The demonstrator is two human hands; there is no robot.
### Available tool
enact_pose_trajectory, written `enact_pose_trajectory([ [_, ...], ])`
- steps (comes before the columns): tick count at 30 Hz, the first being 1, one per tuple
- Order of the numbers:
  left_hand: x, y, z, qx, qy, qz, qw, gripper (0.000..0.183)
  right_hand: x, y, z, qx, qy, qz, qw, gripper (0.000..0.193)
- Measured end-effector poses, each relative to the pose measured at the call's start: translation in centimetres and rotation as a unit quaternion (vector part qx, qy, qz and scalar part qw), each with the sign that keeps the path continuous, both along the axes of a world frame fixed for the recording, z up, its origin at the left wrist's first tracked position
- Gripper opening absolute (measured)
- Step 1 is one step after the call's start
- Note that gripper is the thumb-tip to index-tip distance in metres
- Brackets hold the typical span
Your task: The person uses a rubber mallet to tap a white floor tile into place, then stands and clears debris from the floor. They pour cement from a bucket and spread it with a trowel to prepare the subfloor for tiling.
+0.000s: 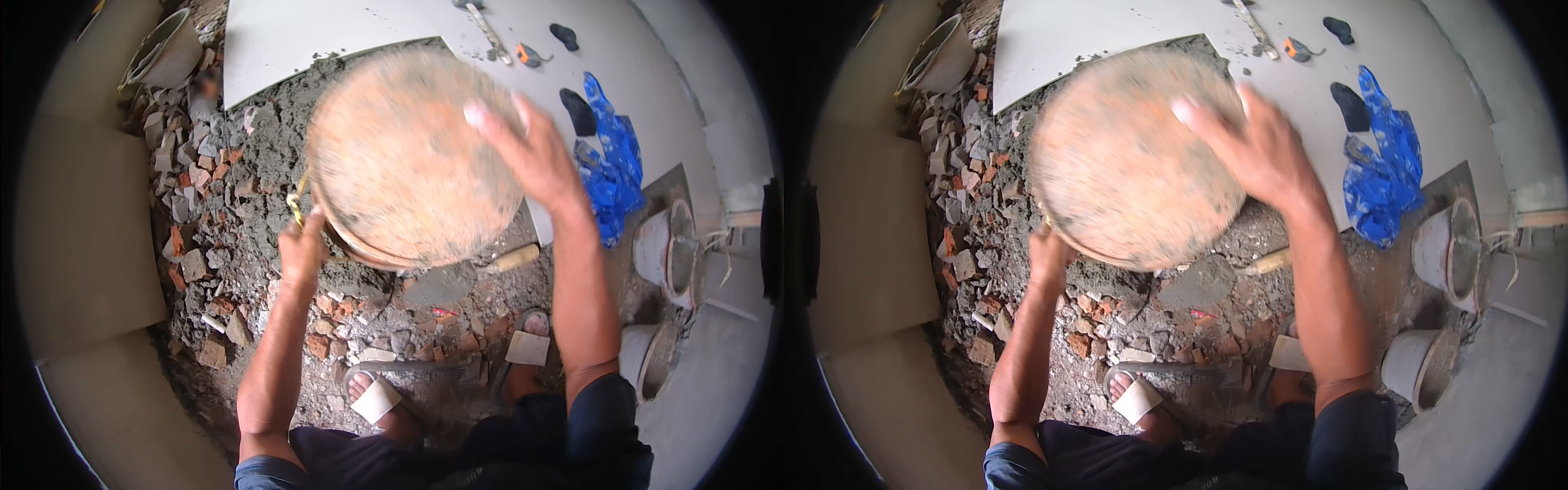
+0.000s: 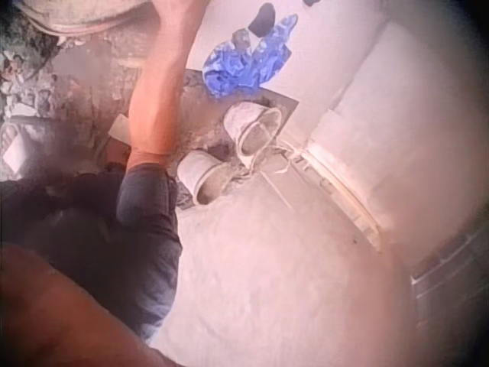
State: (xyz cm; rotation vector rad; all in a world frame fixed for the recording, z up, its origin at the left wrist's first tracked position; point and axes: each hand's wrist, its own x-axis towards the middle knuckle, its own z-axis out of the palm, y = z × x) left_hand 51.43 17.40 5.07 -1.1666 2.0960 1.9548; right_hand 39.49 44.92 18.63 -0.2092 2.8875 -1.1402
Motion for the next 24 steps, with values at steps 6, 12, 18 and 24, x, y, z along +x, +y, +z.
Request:
enact_pose_trajectory([
  [6, -4.1, 2.7, 10.1, 0.1, 0.229, -0.043, 0.967, 0.027, -2.6, 3.3, 13.6, -0.148, 0.068, 0.224, 0.961, 0.049],
  [12, -2.7, 8.0, 5.0, 0.042, 0.116, -0.12, 0.985, 0.027, 1.6, 12.1, 6.6, -0.09, -0.044, -0.049, 0.994, 0.086],
  [18, -3.0, 7.4, -1.0, -0.274, 0.009, -0.177, 0.945, 0.023, 2.4, 14.7, -10.8, -0.234, -0.282, -0.057, 0.929, 0.093],
  [24, -2.8, 9.9, 8.7, -0.156, 0.153, -0.21, 0.953, 0.018, 7.0, 20.5, -5.6, -0.294, -0.095, -0.039, 0.95, 0.078],
])
